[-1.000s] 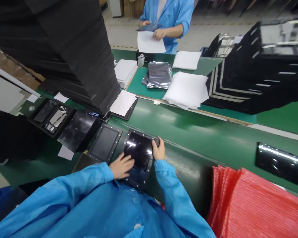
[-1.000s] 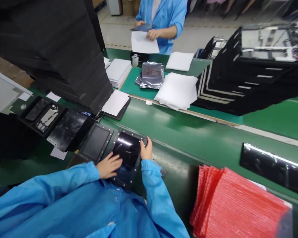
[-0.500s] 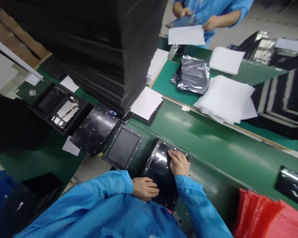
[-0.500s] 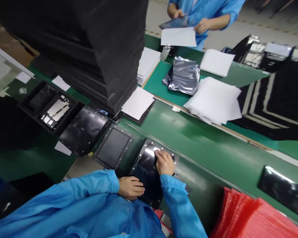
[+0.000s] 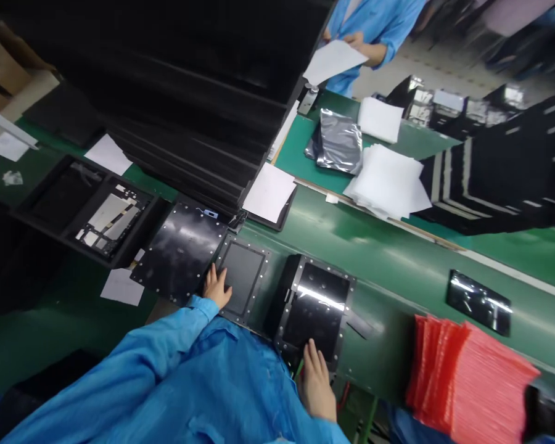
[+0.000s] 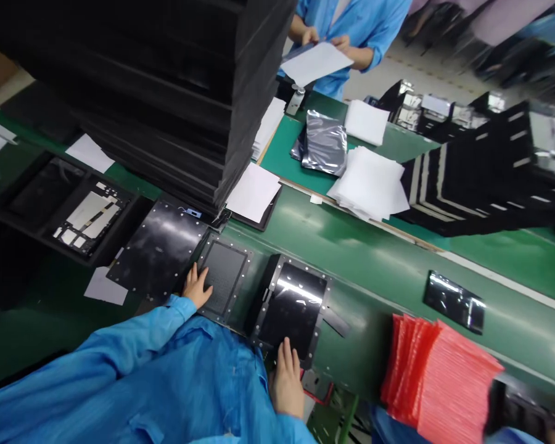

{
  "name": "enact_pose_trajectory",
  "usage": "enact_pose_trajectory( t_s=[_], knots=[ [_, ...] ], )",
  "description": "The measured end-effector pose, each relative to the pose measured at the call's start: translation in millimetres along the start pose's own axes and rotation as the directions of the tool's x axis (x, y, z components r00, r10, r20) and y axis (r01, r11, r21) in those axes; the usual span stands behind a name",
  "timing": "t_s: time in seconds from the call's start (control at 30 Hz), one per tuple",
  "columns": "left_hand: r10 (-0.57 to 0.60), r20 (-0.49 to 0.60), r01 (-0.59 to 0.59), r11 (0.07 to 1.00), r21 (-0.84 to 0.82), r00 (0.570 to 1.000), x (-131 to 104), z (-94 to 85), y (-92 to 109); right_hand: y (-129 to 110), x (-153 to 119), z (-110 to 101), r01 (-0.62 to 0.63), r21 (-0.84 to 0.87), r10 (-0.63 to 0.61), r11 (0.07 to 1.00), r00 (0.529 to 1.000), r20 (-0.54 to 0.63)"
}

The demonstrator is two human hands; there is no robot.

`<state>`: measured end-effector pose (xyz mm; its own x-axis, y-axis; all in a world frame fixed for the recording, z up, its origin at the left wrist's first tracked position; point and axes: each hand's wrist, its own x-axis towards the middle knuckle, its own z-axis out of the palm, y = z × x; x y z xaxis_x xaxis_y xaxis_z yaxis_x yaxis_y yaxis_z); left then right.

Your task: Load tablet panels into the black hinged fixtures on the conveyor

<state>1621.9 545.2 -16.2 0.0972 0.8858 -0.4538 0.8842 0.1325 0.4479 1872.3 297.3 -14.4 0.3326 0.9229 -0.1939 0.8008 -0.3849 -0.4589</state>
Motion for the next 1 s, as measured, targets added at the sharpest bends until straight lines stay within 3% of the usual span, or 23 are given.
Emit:
enact_pose_trajectory(
  t_s=[0.07,0.13,0.2,0.27,0.33,0.4,0.47,0.53,0.57,0.63,0.67,0.73,0.8,1.0],
  knots=[
    [-0.088,-0.034,0.086,0.995,-0.047,0.996,-9,12.0,22,-9,-17,5,-0.094,-0.095,0.099,0.991,0.994,0.055],
    [-0.150,-0.061,0.142,0.982,-0.128,0.987,-17,19.2,42,-18,-18,0,-0.137,-0.172,0.158,0.976,0.981,0.115],
    [-0.182,-0.074,0.157,0.951,-0.267,0.980,-23,17.5,52,-24,-9,-14,-0.098,-0.190,0.133,0.977,0.975,0.180],
    [-0.143,-0.051,0.106,0.888,-0.448,0.988,-25,8.4,54,-24,4,-33,-0.023,-0.134,0.054,0.991,0.973,0.226],
    [-0.005,0.026,0.020,0.814,-0.581,1.000,-27,-3.7,55,-23,19,-50,0.008,0.002,-0.008,1.000,0.973,0.232],
    [0.102,0.093,-0.022,0.781,-0.624,0.990,-38,-14.5,63,-23,37,-58,-0.035,0.253,-0.022,0.967,0.975,0.219],
    [0.175,0.117,-0.068,0.790,-0.610,0.978,-60,-19.5,83,-25,56,-60,-0.119,0.585,-0.031,0.802,0.970,0.240],
    [0.382,0.124,-0.260,0.799,-0.542,0.916,-91,-14.6,114,-28,73,-59,-0.219,0.821,-0.005,0.527,0.965,0.260],
    [0.511,0.145,-0.394,0.788,-0.472,0.847,-107,-8.0,131,-28,79,-59,-0.258,0.881,0.040,0.396,0.964,0.264],
    [0.666,0.215,-0.620,0.745,-0.248,0.714,-134,11.3,164,-21,90,-62,-0.289,0.929,0.153,0.230,0.954,0.259],
    [0.676,0.238,-0.671,0.733,-0.114,0.698,-144,22.5,177,-15,94,-66,-0.289,0.938,0.196,0.191,0.948,0.252],
    [0.637,0.256,-0.678,0.725,0.120,0.727,-157,43.9,195,3,101,-73,-0.282,0.945,0.223,0.165,0.944,0.242],
    [0.597,0.280,-0.658,0.709,0.253,0.751,-162,60.8,201,20,108,-79,-0.285,0.947,0.237,0.148,0.940,0.246],
    [0.563,0.308,-0.642,0.665,0.382,0.767,-156,87.1,193,46,115,-90,-0.362,0.926,0.298,0.109,0.901,0.317]
  ],
)
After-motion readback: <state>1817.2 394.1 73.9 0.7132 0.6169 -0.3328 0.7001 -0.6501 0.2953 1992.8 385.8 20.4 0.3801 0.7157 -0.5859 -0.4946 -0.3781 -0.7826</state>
